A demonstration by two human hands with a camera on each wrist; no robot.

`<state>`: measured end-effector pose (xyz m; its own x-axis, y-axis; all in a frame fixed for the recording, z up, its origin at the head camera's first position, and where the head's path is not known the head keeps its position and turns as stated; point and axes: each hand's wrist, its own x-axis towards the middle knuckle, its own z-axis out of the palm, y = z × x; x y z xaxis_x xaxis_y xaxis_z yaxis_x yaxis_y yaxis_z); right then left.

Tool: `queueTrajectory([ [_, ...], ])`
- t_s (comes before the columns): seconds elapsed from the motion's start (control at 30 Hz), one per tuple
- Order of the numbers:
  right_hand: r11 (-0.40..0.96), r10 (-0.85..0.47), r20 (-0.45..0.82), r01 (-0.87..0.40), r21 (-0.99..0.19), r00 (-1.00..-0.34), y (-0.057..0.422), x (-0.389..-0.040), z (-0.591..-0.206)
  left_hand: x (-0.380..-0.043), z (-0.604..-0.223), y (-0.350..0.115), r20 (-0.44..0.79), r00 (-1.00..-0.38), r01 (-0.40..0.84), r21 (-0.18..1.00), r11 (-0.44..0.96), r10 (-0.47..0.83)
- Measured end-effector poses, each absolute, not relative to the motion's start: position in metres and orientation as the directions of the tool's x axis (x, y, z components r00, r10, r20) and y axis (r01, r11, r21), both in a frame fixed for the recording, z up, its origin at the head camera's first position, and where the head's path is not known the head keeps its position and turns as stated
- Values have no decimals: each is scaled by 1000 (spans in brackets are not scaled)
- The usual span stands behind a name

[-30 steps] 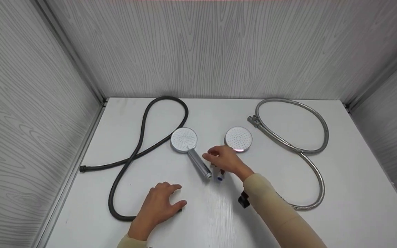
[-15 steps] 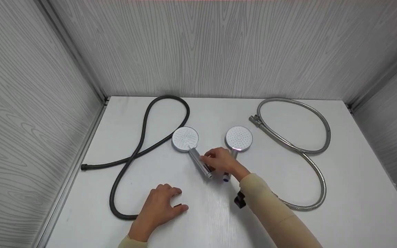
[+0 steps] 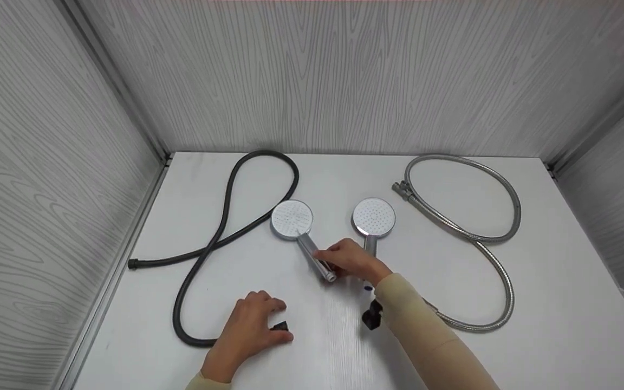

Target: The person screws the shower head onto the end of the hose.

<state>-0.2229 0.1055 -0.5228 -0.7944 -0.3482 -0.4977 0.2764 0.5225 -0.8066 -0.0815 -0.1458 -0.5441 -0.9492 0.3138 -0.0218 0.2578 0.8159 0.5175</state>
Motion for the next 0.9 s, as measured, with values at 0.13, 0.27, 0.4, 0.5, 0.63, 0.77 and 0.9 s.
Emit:
queueTrajectory([
  [0.13,431,-404,-519,343,-834,-753,106,-222,-525,-81,-546,-145,-10,-950,264,508,820,312],
  [0.27,384,-435,-523,374,-844,-733,106,-222,-526,-83,-547,-145,-4,-950,269,496,826,311],
  [0.4,373,-441,-527,386,-844,-727,106,-222,-527,-83,-548,-144,-23,-951,255,509,822,309],
  [0.5,333,-449,-528,413,-847,-720,105,-222,-530,-83,-547,-144,-26,-951,250,523,815,308],
  [0.63,284,-457,-528,445,-849,-716,103,-221,-532,-85,-545,-144,-43,-950,227,578,783,308],
  [0.77,271,-458,-532,458,-846,-712,101,-221,-533,-88,-542,-146,-69,-950,191,642,743,304],
  [0.9,262,-464,-536,469,-843,-705,101,-221,-535,-89,-542,-147,-92,-948,166,675,719,305],
])
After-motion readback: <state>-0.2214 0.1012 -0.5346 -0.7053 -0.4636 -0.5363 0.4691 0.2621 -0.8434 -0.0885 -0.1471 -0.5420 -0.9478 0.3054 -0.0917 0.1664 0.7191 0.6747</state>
